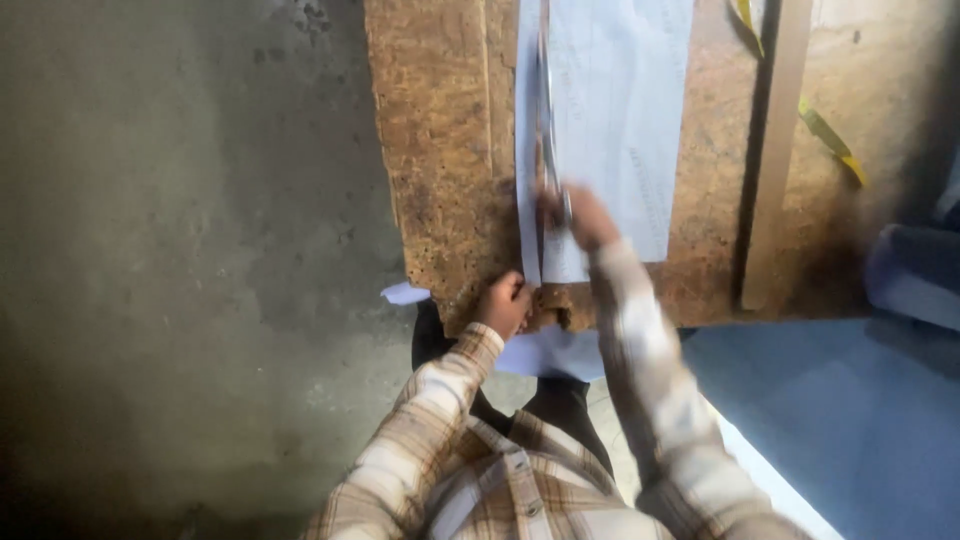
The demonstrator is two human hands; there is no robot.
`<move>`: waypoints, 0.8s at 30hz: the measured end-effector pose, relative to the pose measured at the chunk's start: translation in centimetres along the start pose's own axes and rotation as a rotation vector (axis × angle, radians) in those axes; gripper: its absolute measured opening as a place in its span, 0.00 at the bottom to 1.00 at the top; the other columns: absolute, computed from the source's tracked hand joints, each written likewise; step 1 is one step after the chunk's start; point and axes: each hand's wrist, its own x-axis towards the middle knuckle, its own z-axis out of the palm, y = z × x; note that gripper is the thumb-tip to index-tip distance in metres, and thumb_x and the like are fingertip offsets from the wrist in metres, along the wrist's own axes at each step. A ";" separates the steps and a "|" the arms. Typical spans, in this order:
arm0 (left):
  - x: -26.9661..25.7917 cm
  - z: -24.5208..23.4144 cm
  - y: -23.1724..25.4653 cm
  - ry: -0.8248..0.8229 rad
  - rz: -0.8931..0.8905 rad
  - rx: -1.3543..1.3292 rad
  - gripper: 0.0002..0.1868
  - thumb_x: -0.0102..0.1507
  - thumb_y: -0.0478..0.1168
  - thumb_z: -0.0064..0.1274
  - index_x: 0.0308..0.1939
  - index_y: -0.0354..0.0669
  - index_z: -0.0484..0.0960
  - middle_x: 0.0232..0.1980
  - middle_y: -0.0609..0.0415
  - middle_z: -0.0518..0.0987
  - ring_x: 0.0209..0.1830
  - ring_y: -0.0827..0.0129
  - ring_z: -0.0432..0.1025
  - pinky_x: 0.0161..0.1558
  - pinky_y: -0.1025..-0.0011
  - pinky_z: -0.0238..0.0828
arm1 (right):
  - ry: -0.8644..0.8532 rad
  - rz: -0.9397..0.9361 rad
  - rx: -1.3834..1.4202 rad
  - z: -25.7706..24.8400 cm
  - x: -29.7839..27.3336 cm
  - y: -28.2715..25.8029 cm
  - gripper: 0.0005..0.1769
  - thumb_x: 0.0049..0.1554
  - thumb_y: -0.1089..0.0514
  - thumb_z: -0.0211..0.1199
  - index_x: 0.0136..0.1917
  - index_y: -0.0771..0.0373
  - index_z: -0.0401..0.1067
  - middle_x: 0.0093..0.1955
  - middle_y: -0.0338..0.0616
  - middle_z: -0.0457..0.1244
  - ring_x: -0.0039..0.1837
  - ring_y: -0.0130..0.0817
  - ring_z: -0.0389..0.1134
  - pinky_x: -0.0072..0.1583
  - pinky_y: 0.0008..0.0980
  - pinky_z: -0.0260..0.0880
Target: The person uses a pair of scissors to cut a long strip of white paper on a wooden table. They hold the paper with their left hand and cut along its length with their right hand, repeating the action to trim the paper into narrower strips.
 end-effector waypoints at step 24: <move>-1.0 2.7 -3.6 0.156 -0.064 -0.287 0.11 0.69 0.43 0.54 0.52 0.43 0.82 0.35 0.44 0.85 0.21 0.67 0.76 0.20 0.73 0.81 | -0.067 0.155 0.722 16.1 -24.7 14.7 0.20 0.63 0.41 0.68 0.45 0.60 0.74 0.31 0.46 0.68 0.38 0.38 0.72 0.46 0.36 0.71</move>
